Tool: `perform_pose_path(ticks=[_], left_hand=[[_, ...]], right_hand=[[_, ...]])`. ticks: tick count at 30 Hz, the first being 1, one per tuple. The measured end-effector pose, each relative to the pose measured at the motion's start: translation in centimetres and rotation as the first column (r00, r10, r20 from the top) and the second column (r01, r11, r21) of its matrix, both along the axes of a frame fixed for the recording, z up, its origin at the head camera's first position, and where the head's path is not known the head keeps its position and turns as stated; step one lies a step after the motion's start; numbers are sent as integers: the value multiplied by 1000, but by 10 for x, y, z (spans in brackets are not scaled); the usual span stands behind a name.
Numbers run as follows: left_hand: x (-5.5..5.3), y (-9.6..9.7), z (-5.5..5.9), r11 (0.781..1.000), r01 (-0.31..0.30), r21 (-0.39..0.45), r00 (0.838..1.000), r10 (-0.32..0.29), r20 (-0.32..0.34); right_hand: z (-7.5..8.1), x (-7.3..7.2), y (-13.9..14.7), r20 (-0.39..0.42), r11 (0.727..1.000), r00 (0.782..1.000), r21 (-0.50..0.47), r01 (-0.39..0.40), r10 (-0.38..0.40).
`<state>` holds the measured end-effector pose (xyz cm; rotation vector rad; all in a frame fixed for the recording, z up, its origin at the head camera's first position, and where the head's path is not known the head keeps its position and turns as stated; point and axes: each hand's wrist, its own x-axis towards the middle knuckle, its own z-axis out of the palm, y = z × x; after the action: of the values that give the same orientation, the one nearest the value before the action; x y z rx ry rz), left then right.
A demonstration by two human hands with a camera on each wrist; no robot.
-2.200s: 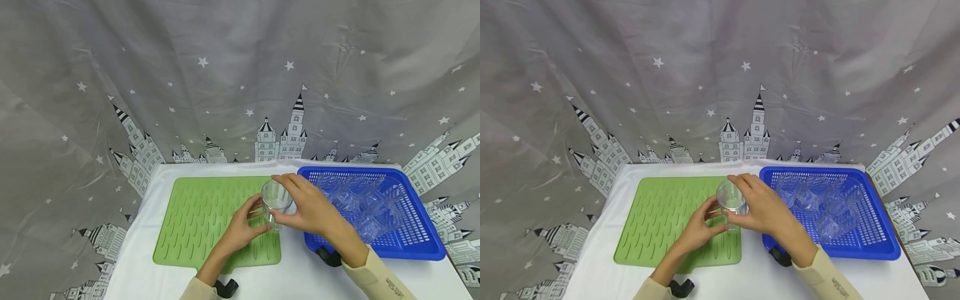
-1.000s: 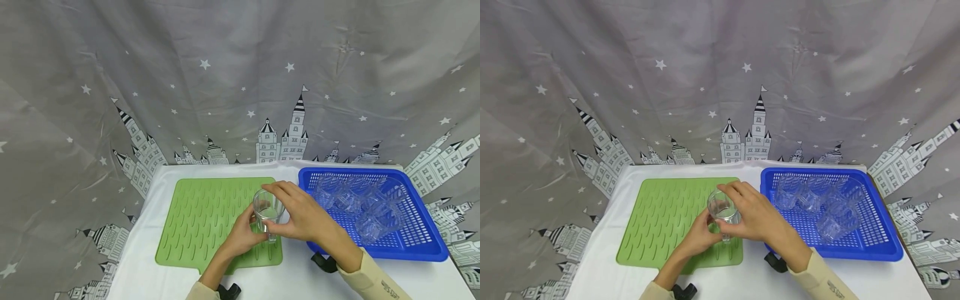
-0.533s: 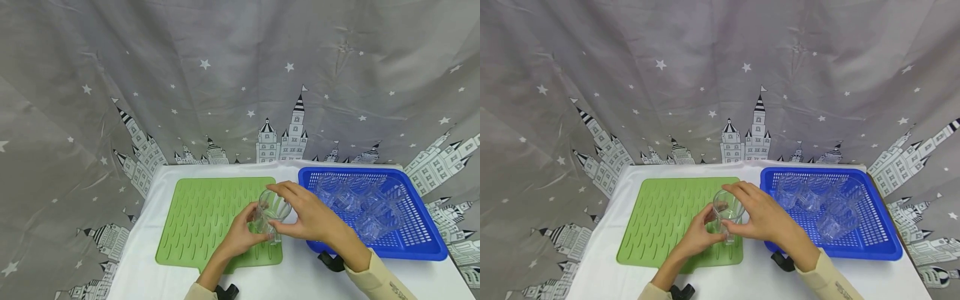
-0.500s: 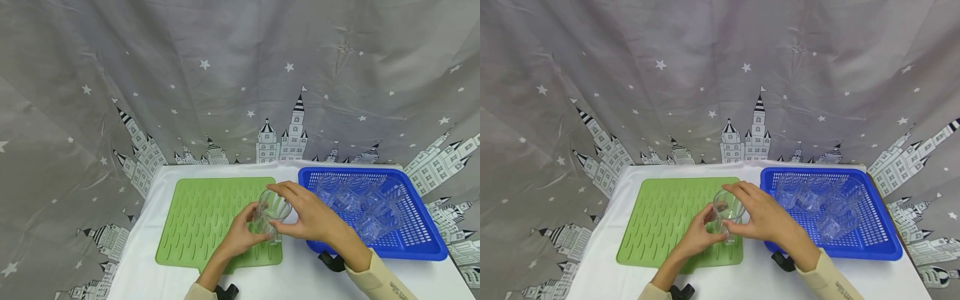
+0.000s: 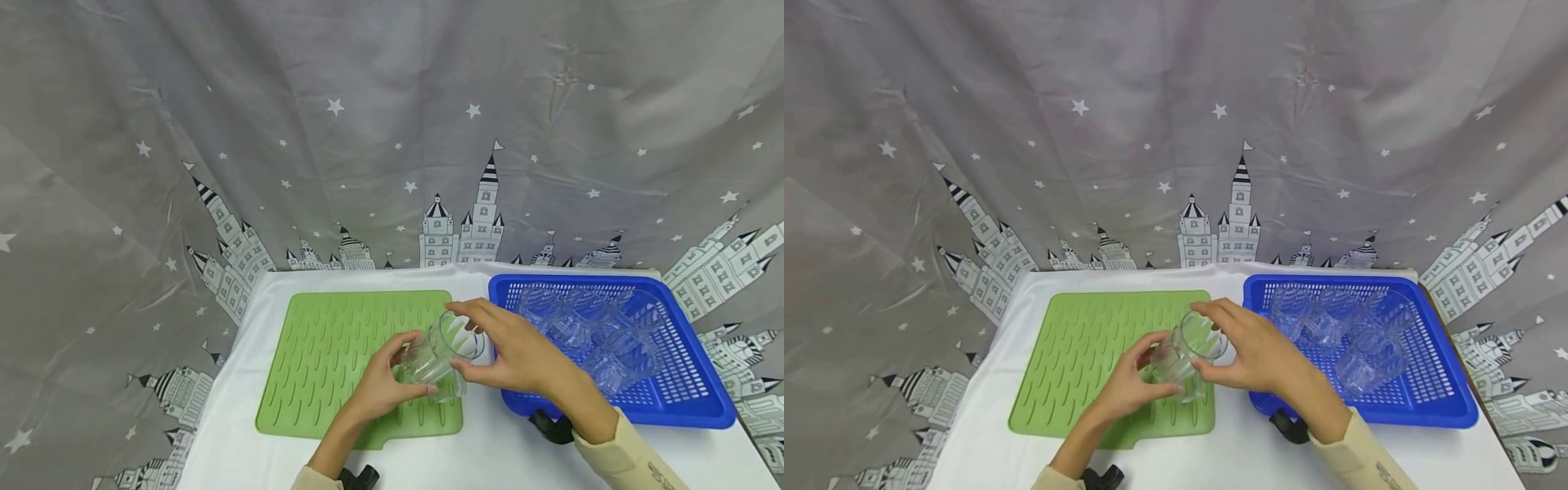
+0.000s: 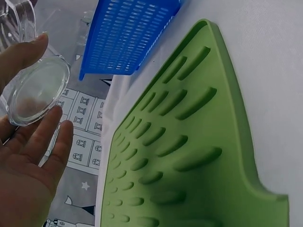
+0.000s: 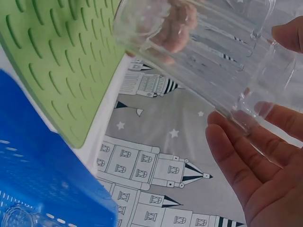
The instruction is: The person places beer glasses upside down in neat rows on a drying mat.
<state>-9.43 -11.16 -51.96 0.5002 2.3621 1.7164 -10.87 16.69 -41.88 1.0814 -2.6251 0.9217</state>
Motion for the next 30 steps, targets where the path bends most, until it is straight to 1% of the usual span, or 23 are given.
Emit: perform_pose_path(ticks=[3, 5, 8, 17, 21, 23, 26, 30], left_hand=[[2, -4, 2, 1000, 10, 9, 1000, -10, 12], [2, -7, 4, 999, 20, 30, 999, -21, 31], [3, -12, 7, 998, 27, 51, 998, -29, 49], [3, -21, 15, 994, 31, 101, 999, -33, 13], [3, -23, 16, 995, 37, 97, 999, -39, 11], [3, -24, 16, 995, 34, 91, 999, -34, -4], [5, -27, 17, 995, 27, 93, 999, -22, -47], [5, -29, 20, 988, 16, 152, 995, 0, -104]], right_hand=[[0, 1, 4, 47, 1000, 999, -2, 1, -1], [0, 2, 6, 79, 1000, 997, -4, 4, -4], [-1, 3, 9, 110, 1000, 994, 0, 10, -10], [-8, 1, 16, 160, 1000, 987, -4, 9, -8], [-11, 1, 19, 189, 1000, 982, -12, 9, -7], [-12, 1, 20, 210, 1000, 978, -15, 9, -5], [-15, 1, 20, 237, 1000, 972, -17, 11, -7], [-19, 1, 21, 255, 1000, 967, -6, 24, -22]])
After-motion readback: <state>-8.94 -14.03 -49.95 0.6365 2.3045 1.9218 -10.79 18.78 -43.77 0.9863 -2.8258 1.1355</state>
